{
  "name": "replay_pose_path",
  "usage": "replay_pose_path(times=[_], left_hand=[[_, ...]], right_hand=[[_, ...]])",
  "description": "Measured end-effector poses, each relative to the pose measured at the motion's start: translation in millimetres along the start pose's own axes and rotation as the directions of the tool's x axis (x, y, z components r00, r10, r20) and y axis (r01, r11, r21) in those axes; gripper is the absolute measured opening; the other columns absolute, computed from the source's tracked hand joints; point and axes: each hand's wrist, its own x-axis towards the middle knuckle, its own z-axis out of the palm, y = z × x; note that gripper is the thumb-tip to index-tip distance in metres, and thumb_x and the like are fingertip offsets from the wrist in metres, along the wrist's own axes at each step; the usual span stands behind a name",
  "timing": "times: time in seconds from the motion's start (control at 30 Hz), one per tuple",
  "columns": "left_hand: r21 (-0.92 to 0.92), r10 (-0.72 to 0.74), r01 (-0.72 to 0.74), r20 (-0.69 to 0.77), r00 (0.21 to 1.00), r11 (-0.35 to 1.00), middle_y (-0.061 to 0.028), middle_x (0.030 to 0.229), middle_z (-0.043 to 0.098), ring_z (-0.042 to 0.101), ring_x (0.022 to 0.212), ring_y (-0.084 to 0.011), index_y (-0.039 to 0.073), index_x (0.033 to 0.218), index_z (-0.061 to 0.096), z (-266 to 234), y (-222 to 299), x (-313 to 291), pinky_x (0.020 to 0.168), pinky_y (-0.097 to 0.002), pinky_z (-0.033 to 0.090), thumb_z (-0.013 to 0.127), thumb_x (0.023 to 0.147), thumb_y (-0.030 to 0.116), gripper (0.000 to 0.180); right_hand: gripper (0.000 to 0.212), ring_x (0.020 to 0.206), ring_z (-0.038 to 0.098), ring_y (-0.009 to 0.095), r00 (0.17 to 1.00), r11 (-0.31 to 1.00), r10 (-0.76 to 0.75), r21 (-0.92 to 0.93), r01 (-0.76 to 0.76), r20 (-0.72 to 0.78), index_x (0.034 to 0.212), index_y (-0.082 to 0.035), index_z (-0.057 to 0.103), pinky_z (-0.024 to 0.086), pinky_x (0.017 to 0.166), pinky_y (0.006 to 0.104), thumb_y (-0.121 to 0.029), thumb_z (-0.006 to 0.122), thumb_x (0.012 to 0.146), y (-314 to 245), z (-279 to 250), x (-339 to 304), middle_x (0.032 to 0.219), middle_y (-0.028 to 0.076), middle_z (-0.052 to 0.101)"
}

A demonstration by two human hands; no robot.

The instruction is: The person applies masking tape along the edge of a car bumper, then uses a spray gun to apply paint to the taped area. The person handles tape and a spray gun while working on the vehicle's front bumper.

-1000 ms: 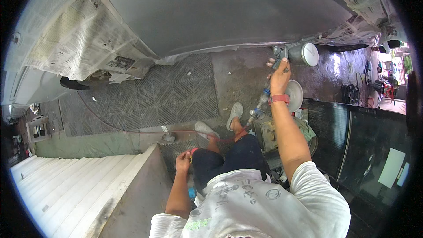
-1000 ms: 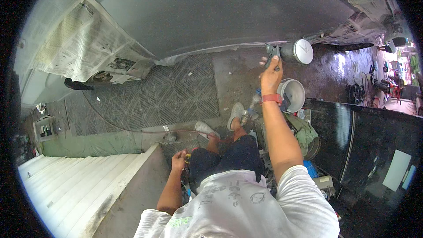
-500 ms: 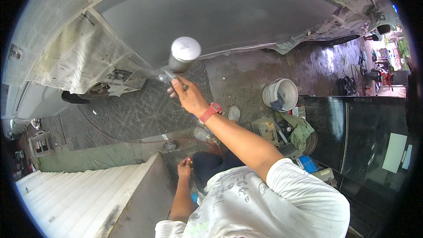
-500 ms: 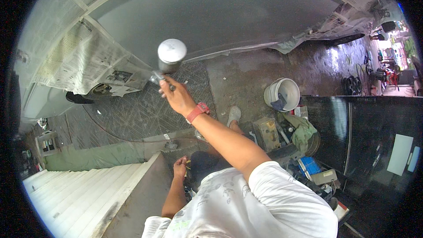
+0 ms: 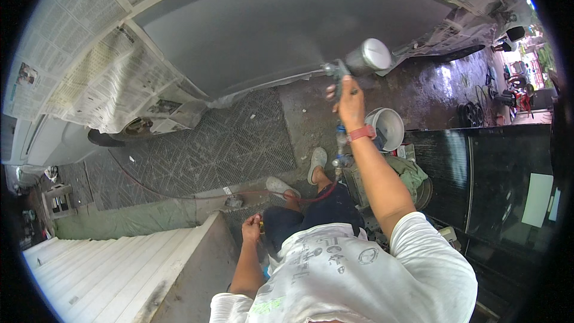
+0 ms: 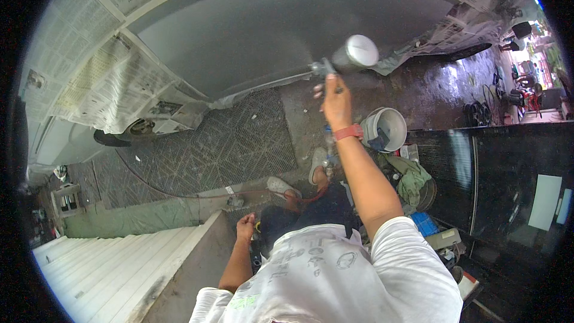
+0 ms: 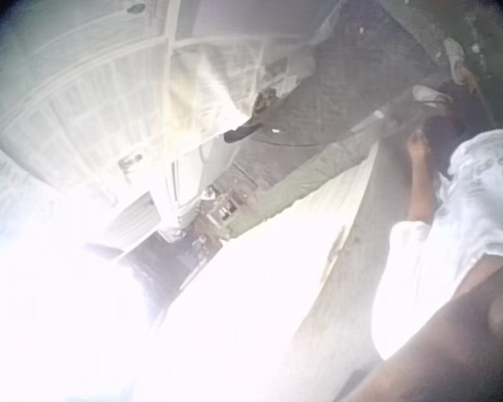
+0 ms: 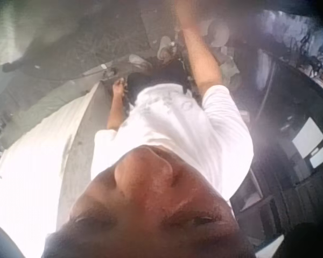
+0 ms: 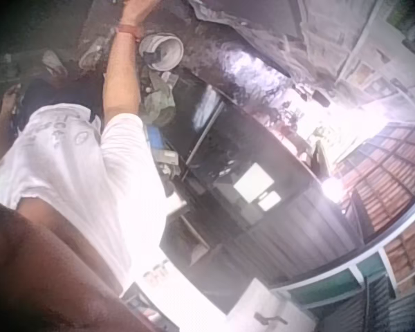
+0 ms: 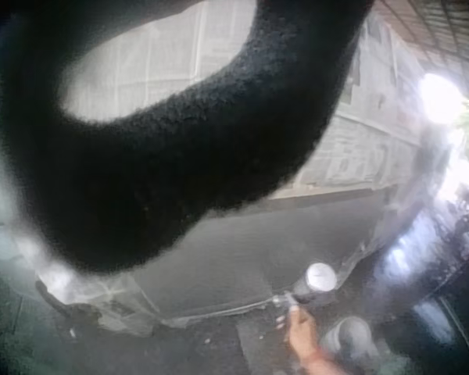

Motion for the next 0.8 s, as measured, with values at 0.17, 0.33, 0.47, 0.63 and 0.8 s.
replay_pose_path(times=[0.17,0.33,0.47,0.63,0.8], left_hand=[[0.06,-0.005,0.005,-0.002,1.0,0.998,-0.009,0.113,0.08,0.072,0.103,-0.0176,0.003,0.127,0.077,-3.9,11.5,2.5,0.094,-0.0327,0.055,0.069,0.107,0.026,0.032],[0.036,0.075,-0.074,-0.023,0.997,0.997,-0.0102,0.116,0.08,0.073,0.106,-0.0177,0.003,0.129,0.077,-5.9,4.3,11.5,0.096,-0.0328,0.054,0.07,0.106,0.024,0.032],[0.071,0.091,-0.089,-0.03,0.995,0.994,-0.0103,0.117,0.08,0.072,0.107,-0.018,0.002,0.128,0.077,-4.3,8.1,4.4,0.097,-0.0326,0.054,0.071,0.105,0.023,0.032],[0.018,0.096,-0.095,-0.03,0.995,0.995,-0.01,0.116,0.08,0.073,0.107,-0.0185,0.003,0.126,0.079,-1.0,7.6,-1.6,0.097,-0.0326,0.054,0.072,0.105,0.023,0.03],[0.02,0.088,-0.087,-0.056,0.995,0.996,-0.0095,0.116,0.08,0.073,0.105,-0.018,0.005,0.125,0.079,-2.5,-5.7,0.3,0.096,-0.0328,0.055,0.072,0.105,0.025,0.03]], right_hand=[[0.056,0.076,0.074,0.018,0.98,0.999,0.002,0.05,0.008,-0.197,0.124,0.0,0.067,0.054,0.047,0.0281,-0.049,0.041,0.115,6.3,-63.7,28.2,0.095,0.01,0.076],[0.056,0.082,0.075,0.018,0.921,0.985,-0.102,0.089,0.146,-0.377,0.126,-0.001,0.068,0.055,0.047,0.0288,-0.05,0.041,0.116,-8.2,-71.8,29.8,0.098,0.01,0.076],[0.055,0.075,0.074,0.017,0.964,0.985,-0.053,0.145,0.093,-0.261,0.123,-0.001,0.068,0.055,0.048,0.0287,-0.049,0.041,0.116,-20.9,-44.4,13.6,0.093,0.009,0.075],[0.051,0.075,0.072,0.012,0.998,0.994,-0.016,0.109,0.009,0.065,0.119,-0.005,0.069,0.052,0.048,0.0257,-0.049,0.043,0.115,-42.3,43.0,-34.6,0.089,0.006,0.074],[0.056,0.072,0.068,0.011,0.934,0.977,-0.09,0.212,0.016,0.347,0.146,-0.007,0.064,0.056,0.064,0.0309,-0.05,0.052,0.113,-63.2,123.4,-85.5,0.084,0.003,0.072]])
